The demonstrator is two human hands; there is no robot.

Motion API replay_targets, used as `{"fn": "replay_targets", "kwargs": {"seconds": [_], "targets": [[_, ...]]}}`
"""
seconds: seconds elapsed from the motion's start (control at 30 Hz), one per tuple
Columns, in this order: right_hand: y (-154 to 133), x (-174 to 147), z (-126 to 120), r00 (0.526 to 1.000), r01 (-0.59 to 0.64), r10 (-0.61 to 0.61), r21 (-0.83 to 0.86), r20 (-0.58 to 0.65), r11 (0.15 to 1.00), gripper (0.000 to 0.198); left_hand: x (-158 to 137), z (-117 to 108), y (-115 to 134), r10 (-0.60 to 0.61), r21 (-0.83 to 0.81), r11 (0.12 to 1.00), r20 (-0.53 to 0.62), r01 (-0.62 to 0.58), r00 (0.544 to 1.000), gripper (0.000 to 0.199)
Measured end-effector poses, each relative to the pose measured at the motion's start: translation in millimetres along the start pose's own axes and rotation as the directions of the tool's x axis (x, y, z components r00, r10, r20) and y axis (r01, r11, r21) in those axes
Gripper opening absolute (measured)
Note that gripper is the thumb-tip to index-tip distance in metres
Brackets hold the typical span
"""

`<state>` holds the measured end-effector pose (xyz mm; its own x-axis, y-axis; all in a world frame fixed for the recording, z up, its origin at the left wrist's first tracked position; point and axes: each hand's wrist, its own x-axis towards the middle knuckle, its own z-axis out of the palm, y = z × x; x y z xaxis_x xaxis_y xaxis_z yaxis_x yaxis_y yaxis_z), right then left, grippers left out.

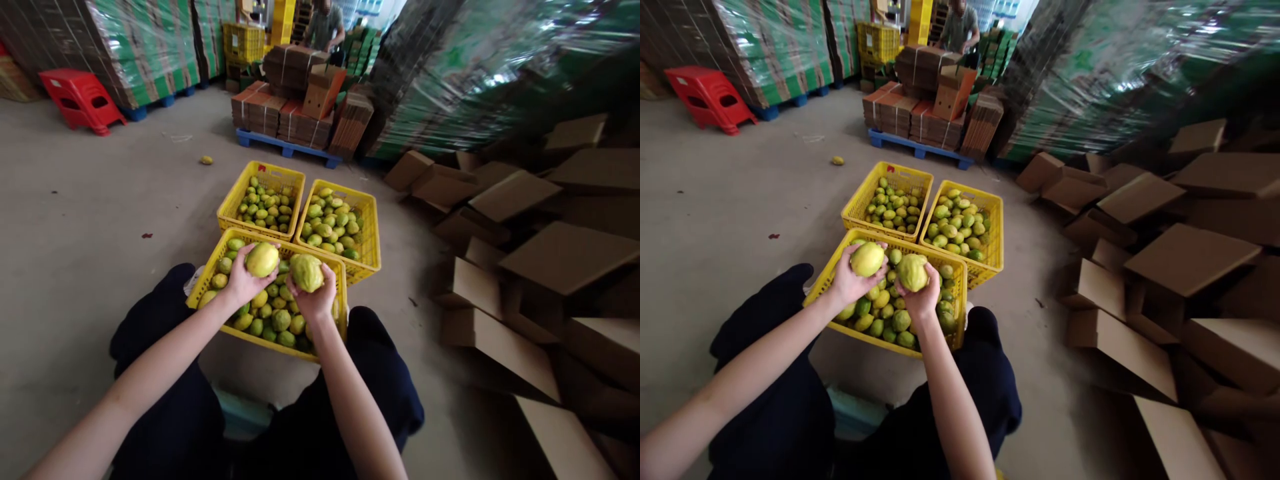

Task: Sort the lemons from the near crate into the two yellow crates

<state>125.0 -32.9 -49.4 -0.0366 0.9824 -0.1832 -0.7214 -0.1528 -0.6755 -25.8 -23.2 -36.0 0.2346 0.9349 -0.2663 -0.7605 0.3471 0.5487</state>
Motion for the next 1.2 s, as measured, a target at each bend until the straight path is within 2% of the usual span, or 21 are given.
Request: {"fn": "replay_targets", "kwargs": {"seconds": [0.07, 0.17, 0.23, 0.33, 0.43, 0.53, 0.67, 1.2], "targets": [[5.8, 5.4, -0.3, 0.999, -0.051, 0.053, 0.141, -0.007, 0.989, 0.032, 4.3, -0.3, -5.3, -0.028, -0.149, 0.989, -0.028, 0.023, 0.999, 0.028], [9.8, 13.0, -5.2, 0.995, -0.078, 0.092, 0.273, -0.037, 0.959, 0.031, 12.7, -4.8, -11.9, 0.008, -0.278, 0.959, -0.135, -0.045, 0.991, 0.014], [10.4, 16.8, -10.0, 0.994, -0.055, 0.079, 0.287, -0.072, 0.956, 0.033, 17.4, -8.6, -14.9, 0.042, -0.281, 0.956, -0.176, -0.091, 0.983, 0.019], [10.4, 19.2, -14.4, 0.996, -0.030, 0.053, 0.265, -0.078, 0.964, 0.033, 20.0, -11.1, -18.2, 0.071, -0.267, 0.957, -0.175, -0.117, 0.982, 0.030], [11.4, 18.2, -12.6, 0.994, -0.068, 0.089, 0.289, -0.060, 0.955, 0.022, 18.6, -8.1, -20.6, 0.028, -0.366, 0.924, -0.213, -0.106, 0.977, 0.034], [14.1, 16.9, -7.9, 0.985, -0.101, 0.143, 0.345, -0.098, 0.933, 0.014, 17.1, -3.5, -22.2, -0.031, -0.463, 0.880, -0.272, -0.102, 0.962, 0.033], [19.0, 16.2, -4.4, 0.976, -0.099, 0.168, 0.404, -0.139, 0.909, 0.013, 16.7, -0.6, -24.2, -0.056, -0.484, 0.869, -0.293, -0.098, 0.954, 0.032], [22.4, 14.2, -5.4, 0.968, -0.141, 0.222, 0.470, -0.121, 0.871, 0.017, 18.7, -1.0, -27.8, -0.072, -0.446, 0.892, -0.313, -0.079, 0.947, 0.031]]}}
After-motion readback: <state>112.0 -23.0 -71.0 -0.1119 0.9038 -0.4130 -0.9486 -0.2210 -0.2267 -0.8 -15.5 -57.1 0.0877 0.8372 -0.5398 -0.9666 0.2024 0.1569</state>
